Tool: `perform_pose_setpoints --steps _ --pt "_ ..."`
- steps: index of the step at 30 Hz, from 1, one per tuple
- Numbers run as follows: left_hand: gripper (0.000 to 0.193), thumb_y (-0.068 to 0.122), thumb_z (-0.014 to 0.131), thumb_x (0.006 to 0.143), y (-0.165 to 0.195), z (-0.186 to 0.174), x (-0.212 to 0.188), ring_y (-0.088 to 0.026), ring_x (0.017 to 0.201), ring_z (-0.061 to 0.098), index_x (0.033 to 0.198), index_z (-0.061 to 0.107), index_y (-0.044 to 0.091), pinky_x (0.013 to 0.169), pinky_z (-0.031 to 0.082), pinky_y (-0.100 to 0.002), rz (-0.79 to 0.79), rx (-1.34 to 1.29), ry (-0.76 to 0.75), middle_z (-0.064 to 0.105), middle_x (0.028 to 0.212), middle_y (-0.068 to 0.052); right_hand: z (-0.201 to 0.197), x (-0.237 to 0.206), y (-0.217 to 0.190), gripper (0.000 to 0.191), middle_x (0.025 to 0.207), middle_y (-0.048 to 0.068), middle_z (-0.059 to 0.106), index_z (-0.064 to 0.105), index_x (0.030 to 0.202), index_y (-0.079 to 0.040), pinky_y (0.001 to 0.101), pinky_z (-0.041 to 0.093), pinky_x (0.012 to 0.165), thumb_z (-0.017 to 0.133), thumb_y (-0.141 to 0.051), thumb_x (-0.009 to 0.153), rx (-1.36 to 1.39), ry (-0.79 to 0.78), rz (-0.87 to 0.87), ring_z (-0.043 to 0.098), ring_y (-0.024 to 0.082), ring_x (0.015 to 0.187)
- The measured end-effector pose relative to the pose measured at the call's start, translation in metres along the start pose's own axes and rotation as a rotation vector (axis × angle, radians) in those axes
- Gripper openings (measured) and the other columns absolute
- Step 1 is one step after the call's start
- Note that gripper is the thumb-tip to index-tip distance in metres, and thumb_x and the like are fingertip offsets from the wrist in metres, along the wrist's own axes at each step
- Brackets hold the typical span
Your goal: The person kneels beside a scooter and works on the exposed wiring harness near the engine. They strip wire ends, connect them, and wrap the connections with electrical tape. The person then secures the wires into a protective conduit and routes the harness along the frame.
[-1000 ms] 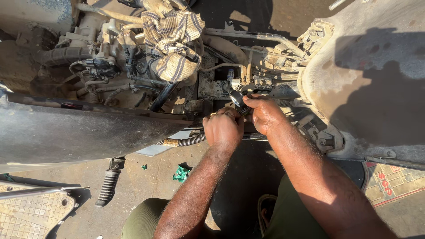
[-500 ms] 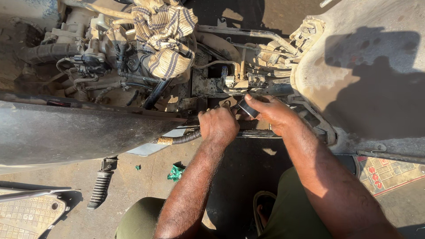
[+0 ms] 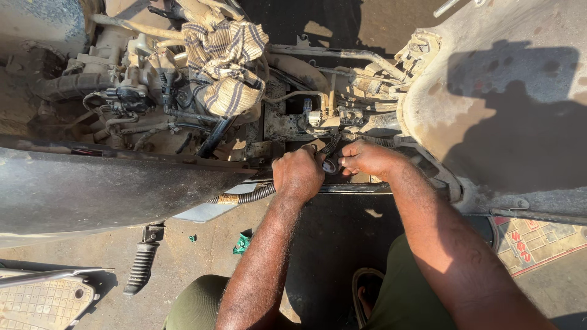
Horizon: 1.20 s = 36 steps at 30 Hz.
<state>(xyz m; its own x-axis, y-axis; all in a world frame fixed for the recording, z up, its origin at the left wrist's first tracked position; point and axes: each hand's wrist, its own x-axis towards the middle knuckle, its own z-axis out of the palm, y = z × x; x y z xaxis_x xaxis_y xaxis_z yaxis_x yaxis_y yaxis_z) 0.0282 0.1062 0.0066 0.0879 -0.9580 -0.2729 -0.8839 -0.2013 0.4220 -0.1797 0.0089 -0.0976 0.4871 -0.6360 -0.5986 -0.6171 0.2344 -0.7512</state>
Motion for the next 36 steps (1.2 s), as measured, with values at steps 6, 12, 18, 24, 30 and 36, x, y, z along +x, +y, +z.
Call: perform_pose_setpoints --steps 6,12,18,24,30,36 --pt "0.036 0.043 0.057 0.103 -0.003 0.004 0.0 -0.027 0.09 0.074 0.109 0.076 0.013 0.09 0.051 -0.048 0.014 0.005 0.023 0.076 0.085 -0.01 0.024 0.002 -0.03 0.033 0.099 0.007 0.075 0.066 0.107 -0.008 0.0385 0.066 0.083 0.047 0.013 0.089 0.372 0.241 0.085 0.077 0.022 0.089" --pt "0.035 0.044 0.059 0.102 -0.004 0.008 -0.002 -0.028 0.09 0.073 0.105 0.077 0.014 0.091 0.05 -0.049 0.033 0.008 0.049 0.076 0.083 -0.01 0.048 -0.01 -0.05 0.028 0.096 0.013 0.066 0.043 0.099 -0.004 0.0435 0.069 0.072 0.05 0.02 0.085 0.724 0.469 -0.086 0.076 0.028 0.087" --pt "0.035 0.046 0.067 0.095 -0.005 0.013 0.0 -0.026 0.088 0.072 0.103 0.076 0.013 0.09 0.049 -0.051 0.032 0.018 0.093 0.075 0.081 -0.009 0.056 -0.015 -0.06 0.052 0.099 0.004 0.064 0.062 0.116 -0.011 0.0333 0.064 0.074 0.047 0.02 0.077 0.733 0.382 -0.104 0.068 0.016 0.089" --pt "0.032 0.041 0.07 0.095 -0.011 0.025 -0.001 -0.027 0.084 0.075 0.109 0.072 0.013 0.095 0.049 -0.054 0.044 -0.085 0.196 0.078 0.084 -0.008 0.05 -0.012 -0.052 0.013 0.104 0.006 0.068 0.069 0.11 -0.007 0.042 0.05 0.086 0.069 -0.015 0.099 0.985 0.163 -0.179 0.064 0.02 0.099" --pt "0.011 0.02 0.07 0.092 -0.024 0.043 -0.012 -0.027 0.089 0.074 0.1 0.077 0.018 0.102 0.045 -0.064 0.459 0.147 0.607 0.078 0.107 -0.006 0.05 -0.011 -0.052 0.038 0.114 0.004 0.067 0.066 0.121 -0.012 0.0502 0.045 0.102 0.064 -0.042 0.098 1.172 0.088 -0.228 0.059 0.023 0.115" --pt "0.023 0.016 0.067 0.089 -0.03 0.045 -0.017 -0.029 0.1 0.072 0.109 0.076 0.01 0.105 0.043 -0.062 0.572 0.28 0.646 0.075 0.117 -0.01 0.048 -0.017 -0.059 0.056 0.141 0.005 0.058 0.055 0.139 -0.014 0.0481 0.029 0.118 0.063 -0.048 0.094 1.125 0.167 -0.189 0.05 0.019 0.134"
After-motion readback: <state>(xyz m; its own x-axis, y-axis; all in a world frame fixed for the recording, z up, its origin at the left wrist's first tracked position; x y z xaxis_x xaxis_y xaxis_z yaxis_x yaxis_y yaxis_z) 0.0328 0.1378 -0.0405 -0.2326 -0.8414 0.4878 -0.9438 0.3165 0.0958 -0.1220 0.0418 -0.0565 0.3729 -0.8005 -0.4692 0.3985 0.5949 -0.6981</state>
